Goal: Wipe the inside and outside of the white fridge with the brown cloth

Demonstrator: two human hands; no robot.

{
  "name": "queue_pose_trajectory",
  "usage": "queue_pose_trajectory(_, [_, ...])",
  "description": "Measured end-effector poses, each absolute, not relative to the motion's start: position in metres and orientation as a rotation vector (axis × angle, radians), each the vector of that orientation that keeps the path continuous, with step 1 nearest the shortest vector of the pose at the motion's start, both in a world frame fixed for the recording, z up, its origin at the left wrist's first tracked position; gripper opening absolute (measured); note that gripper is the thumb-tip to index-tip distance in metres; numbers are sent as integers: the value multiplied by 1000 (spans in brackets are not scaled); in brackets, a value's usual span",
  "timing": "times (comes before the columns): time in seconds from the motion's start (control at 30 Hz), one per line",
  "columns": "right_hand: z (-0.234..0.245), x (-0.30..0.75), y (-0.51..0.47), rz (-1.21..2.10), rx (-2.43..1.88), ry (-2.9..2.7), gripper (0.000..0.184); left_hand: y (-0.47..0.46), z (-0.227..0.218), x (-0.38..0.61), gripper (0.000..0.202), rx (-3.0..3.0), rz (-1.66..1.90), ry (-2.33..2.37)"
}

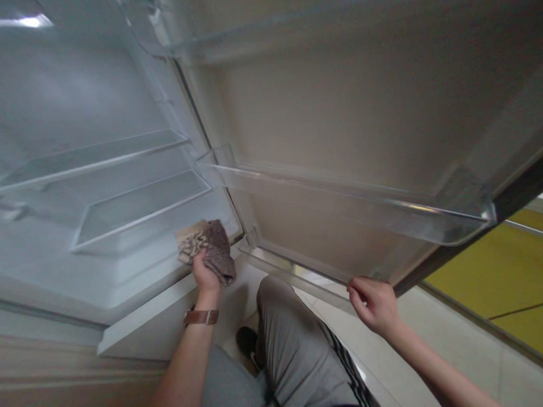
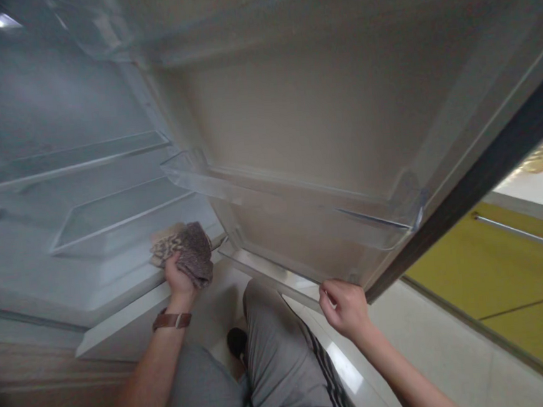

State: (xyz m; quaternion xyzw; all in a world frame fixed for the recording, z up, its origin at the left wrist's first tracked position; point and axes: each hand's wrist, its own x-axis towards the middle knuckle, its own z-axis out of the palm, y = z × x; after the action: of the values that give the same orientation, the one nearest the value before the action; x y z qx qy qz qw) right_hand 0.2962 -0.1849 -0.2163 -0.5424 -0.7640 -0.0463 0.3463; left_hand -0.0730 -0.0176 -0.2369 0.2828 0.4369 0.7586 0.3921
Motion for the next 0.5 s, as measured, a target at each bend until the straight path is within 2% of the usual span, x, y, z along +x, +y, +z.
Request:
queue_pose_trajectory(0.1, [-218, 297, -185, -111, -1408, -1966, 27, -27, -225, -50, 29, 1157, 1764, 1319])
queue_pose_trajectory(0.23, [-221, 300, -183, -122, -1403, -1959, 28, -42, -220, -15, 30, 1723, 1433, 1272])
queue_pose_trajectory(0.37, [-225, 306, -181, -155, -1419, -1954, 29, -52, -212, 1, 17, 1917, 1287, 1294])
queue_pose_trajectory(0.5, [-225, 310, -179, -175, -1438, -1941, 29, -72, -202, 26, 17, 1883, 1167, 1181])
